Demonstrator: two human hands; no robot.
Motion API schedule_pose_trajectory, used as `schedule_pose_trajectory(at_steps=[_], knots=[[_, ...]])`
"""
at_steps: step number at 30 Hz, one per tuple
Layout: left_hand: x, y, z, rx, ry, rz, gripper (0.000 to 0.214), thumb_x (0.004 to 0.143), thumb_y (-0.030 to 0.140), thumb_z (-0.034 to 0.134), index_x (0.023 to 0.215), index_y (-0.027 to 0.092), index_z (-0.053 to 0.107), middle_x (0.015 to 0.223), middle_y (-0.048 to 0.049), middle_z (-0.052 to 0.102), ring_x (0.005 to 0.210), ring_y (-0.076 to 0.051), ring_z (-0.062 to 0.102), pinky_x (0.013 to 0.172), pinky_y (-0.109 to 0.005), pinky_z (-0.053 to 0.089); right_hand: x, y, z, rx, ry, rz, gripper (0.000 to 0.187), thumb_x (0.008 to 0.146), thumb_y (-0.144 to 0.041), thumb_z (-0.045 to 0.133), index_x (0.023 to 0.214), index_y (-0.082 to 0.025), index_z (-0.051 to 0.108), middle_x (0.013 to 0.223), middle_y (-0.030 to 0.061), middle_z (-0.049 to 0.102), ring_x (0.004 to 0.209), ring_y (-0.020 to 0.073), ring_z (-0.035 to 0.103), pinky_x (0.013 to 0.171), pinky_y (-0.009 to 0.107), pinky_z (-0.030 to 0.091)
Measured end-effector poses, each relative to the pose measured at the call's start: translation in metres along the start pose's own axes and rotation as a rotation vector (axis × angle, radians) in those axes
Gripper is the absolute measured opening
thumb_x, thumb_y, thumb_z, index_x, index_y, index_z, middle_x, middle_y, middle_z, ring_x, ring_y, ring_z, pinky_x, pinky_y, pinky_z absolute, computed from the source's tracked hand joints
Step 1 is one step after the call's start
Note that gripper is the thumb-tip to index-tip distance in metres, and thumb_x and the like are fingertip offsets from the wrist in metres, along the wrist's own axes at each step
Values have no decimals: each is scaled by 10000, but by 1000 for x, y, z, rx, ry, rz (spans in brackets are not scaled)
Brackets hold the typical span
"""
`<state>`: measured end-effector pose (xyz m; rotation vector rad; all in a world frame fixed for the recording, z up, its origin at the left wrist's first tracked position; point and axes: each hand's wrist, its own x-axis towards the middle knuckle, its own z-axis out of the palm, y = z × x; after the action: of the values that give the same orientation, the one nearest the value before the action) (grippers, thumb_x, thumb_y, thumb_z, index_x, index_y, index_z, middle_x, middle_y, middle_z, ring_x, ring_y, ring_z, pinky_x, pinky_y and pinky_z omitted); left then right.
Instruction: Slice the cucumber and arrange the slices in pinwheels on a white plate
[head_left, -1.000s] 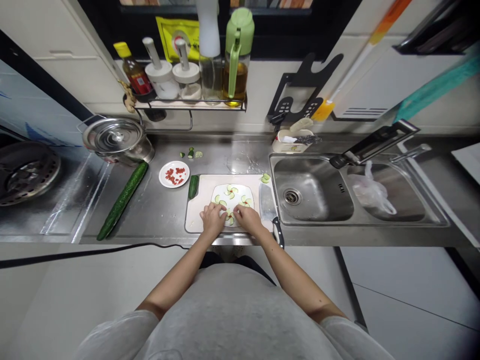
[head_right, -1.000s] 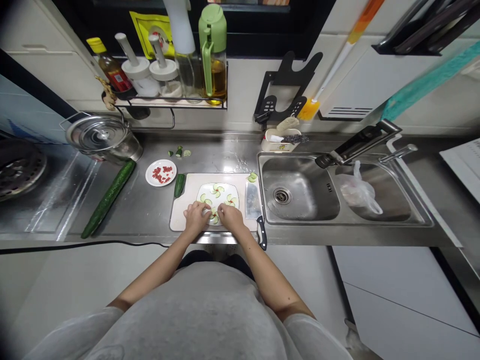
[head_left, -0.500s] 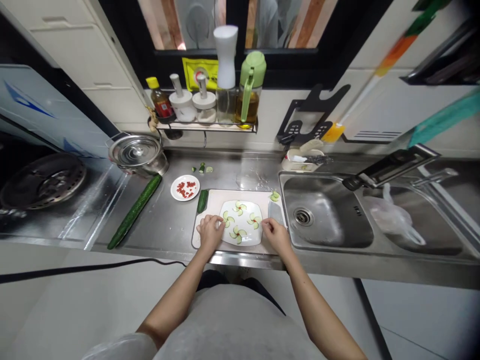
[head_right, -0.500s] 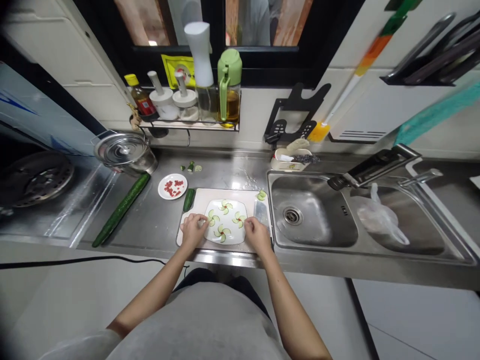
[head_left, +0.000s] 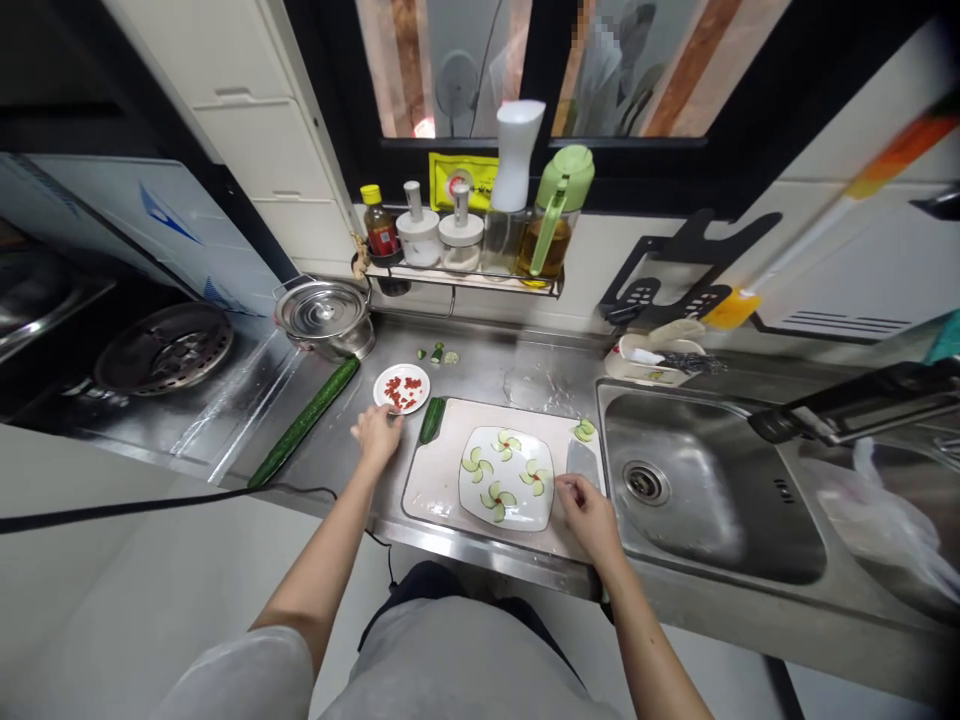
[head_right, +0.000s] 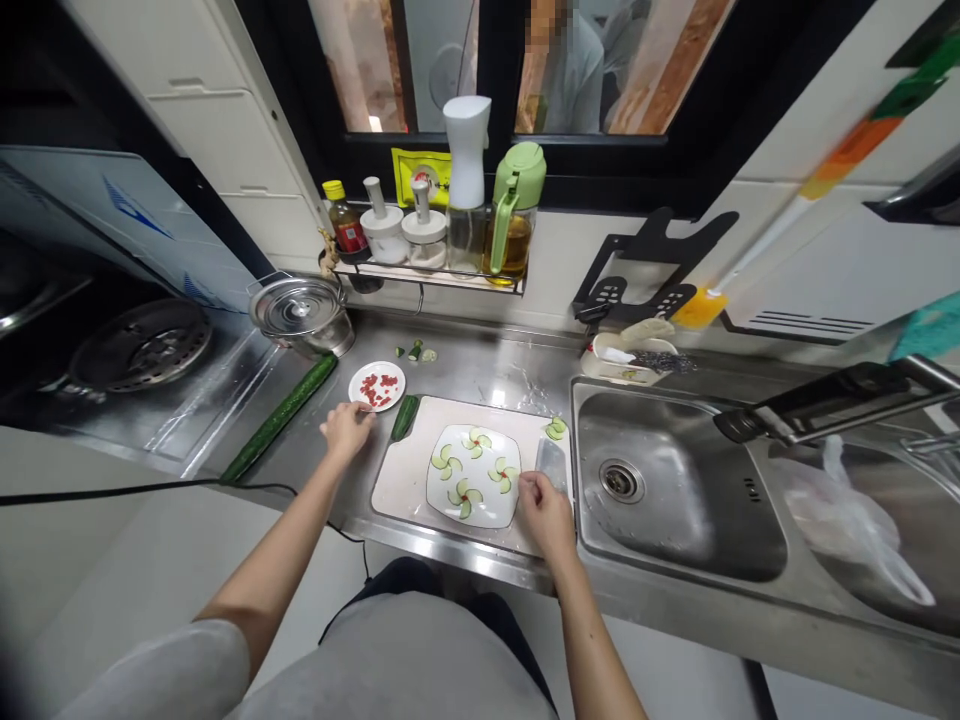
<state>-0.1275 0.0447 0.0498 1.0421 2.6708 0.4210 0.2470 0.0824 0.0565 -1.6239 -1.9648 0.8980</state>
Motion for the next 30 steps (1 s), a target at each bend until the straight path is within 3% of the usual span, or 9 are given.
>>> schedule_pose_trajectory(at_steps=[4, 12, 20, 30], knots=[[34, -7, -9, 65, -17, -9, 255, 838, 379, 520, 1036, 291, 655, 1172, -94, 578, 1127, -307, 471, 906, -447, 332, 2, 1, 0, -17, -12, 8, 414, 809, -519, 407, 835, -190, 657, 518, -1, 519, 498, 164, 478, 531, 270, 366], [69, 10, -5, 166, -101, 85, 220, 800, 267, 525, 932, 293, 699, 1169, -87, 582, 1133, -305, 460, 921, -445, 321, 5, 1, 4, -47, -50, 7, 408, 817, -506, 411, 870, -194, 668, 525, -1, 531, 503, 168, 493, 535, 268, 368], [71, 2, -2, 232, -200, 176, 284, 777, 182, 498, 897, 313, 720, 1186, -74, 580, 1131, -307, 444, 919, -471, 307, 3, 4, 2, -51, -41, 22, 414, 822, -487, 402, 882, -175, 666, 540, 7, 546, 521, 171, 506, 544, 270, 373], [69, -5, -3, 301, -198, 209, 267, 810, 196, 457, 900, 282, 693, 1154, -94, 584, 1124, -301, 441, 924, -463, 313, 3, 3, 3, -55, -56, -4, 417, 836, -503, 393, 882, -189, 663, 535, 3, 540, 533, 176, 521, 554, 269, 379]])
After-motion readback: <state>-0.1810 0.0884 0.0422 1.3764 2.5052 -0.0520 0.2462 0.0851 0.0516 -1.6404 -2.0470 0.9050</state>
